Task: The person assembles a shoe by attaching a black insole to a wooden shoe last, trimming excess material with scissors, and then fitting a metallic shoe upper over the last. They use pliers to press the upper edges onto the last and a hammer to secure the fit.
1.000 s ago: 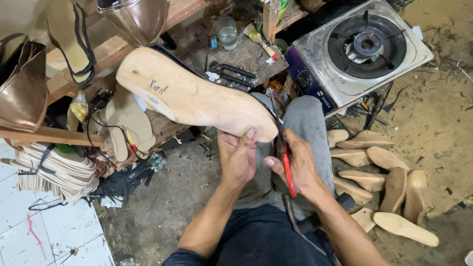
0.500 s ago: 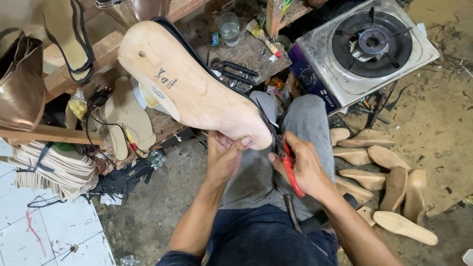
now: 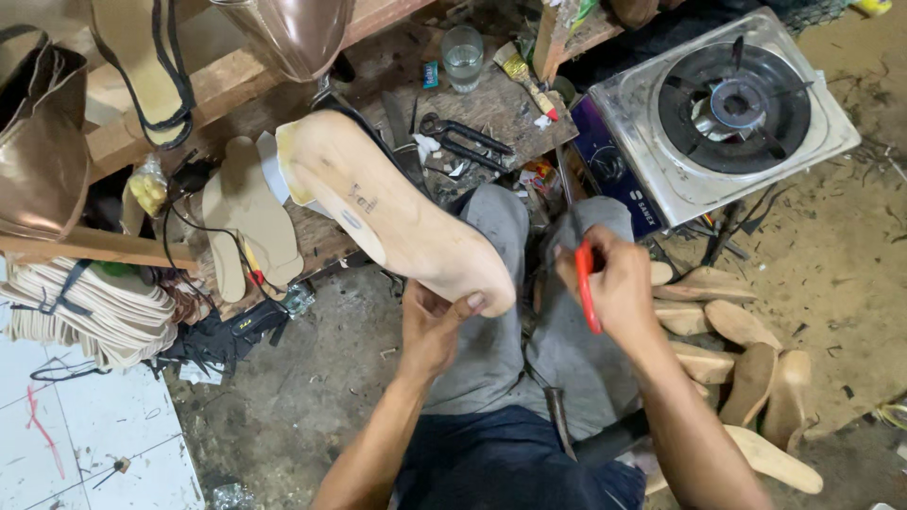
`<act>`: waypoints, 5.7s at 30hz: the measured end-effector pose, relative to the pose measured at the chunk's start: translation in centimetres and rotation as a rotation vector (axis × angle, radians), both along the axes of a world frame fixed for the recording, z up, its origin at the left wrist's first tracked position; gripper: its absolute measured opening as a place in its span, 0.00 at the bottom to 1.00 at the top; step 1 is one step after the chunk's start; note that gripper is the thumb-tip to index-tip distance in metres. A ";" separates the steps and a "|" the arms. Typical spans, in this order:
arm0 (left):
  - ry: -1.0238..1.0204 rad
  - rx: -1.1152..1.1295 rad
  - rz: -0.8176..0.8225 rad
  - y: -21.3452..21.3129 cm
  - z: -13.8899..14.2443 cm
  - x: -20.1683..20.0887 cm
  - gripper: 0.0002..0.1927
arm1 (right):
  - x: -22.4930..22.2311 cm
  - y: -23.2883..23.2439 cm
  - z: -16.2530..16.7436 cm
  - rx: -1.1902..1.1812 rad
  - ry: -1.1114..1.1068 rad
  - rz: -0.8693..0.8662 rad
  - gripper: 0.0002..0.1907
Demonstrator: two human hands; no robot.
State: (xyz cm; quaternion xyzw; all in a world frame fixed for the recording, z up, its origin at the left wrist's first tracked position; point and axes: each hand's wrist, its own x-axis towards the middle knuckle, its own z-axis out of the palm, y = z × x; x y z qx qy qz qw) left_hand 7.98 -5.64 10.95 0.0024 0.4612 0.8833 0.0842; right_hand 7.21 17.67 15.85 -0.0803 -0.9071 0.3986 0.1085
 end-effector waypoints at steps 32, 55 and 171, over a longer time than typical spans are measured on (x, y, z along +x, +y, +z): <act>-0.317 0.246 0.023 9.2 -5.1 3.7 0.30 | 4.1 0.7 -2.7 -0.291 -0.154 0.168 0.10; 0.389 -0.782 0.007 3.4 -4.3 -4.2 0.41 | 3.1 8.4 -10.6 -1.129 0.079 -0.469 0.11; 0.986 -0.743 0.036 46.2 -1.4 -29.7 0.13 | 9.9 1.7 -12.6 -0.781 -0.023 -0.280 0.09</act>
